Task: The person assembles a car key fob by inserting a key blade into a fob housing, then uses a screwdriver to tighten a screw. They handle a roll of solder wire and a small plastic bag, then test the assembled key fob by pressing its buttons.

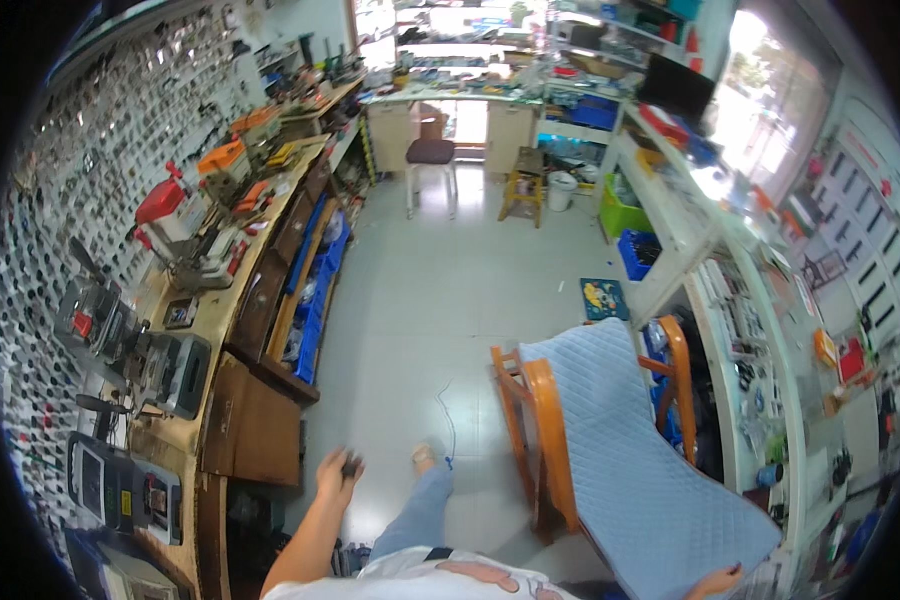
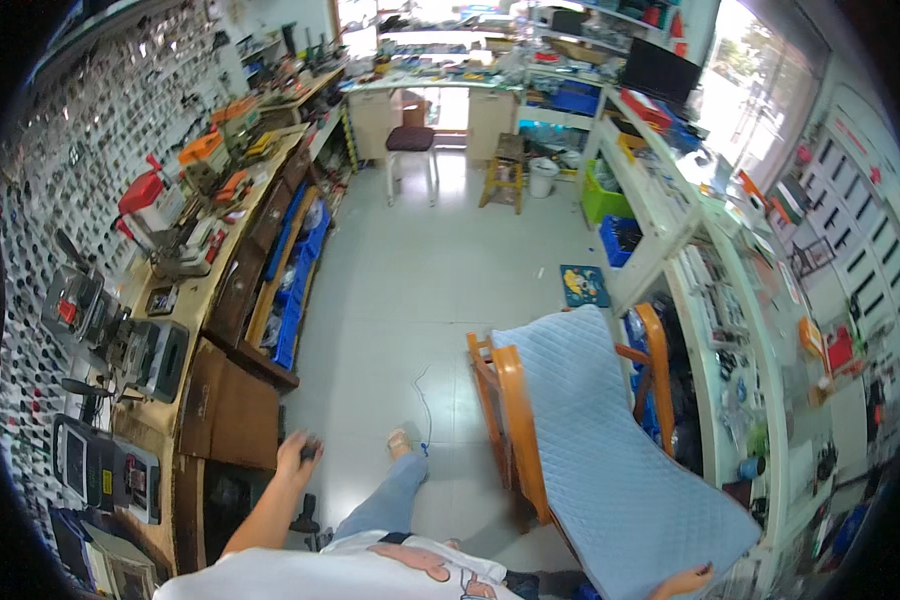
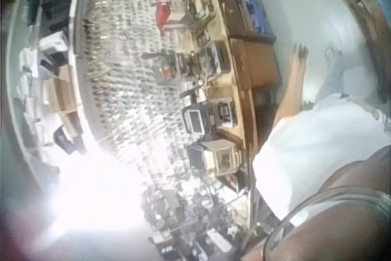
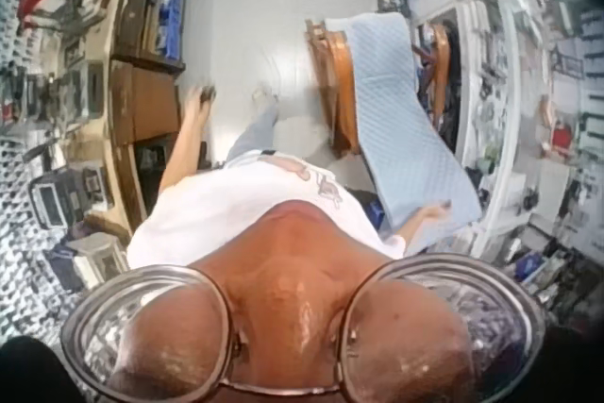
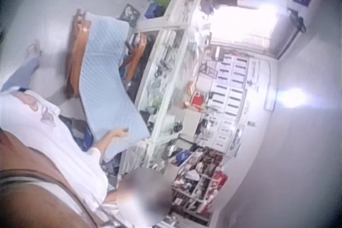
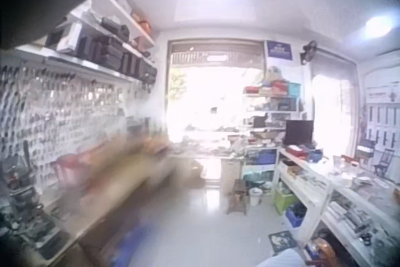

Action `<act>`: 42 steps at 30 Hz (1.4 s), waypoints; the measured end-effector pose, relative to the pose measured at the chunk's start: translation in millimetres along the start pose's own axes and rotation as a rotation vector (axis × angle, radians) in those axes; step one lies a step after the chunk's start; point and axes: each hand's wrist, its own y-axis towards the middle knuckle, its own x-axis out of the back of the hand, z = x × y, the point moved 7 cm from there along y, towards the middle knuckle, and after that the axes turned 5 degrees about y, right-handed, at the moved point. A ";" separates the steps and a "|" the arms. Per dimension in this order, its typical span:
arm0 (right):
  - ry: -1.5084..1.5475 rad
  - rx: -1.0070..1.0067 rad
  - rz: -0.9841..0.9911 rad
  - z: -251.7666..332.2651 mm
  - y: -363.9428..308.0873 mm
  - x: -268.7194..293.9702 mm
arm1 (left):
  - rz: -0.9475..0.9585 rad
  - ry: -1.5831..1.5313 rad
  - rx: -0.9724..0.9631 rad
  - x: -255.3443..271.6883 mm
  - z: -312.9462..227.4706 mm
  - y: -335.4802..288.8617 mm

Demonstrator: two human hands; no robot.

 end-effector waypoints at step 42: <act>0.862 0.298 2.759 1396.1 -846.0 -189.9 | 0.863 0.518 -0.325 -640.0 -578.4 589.0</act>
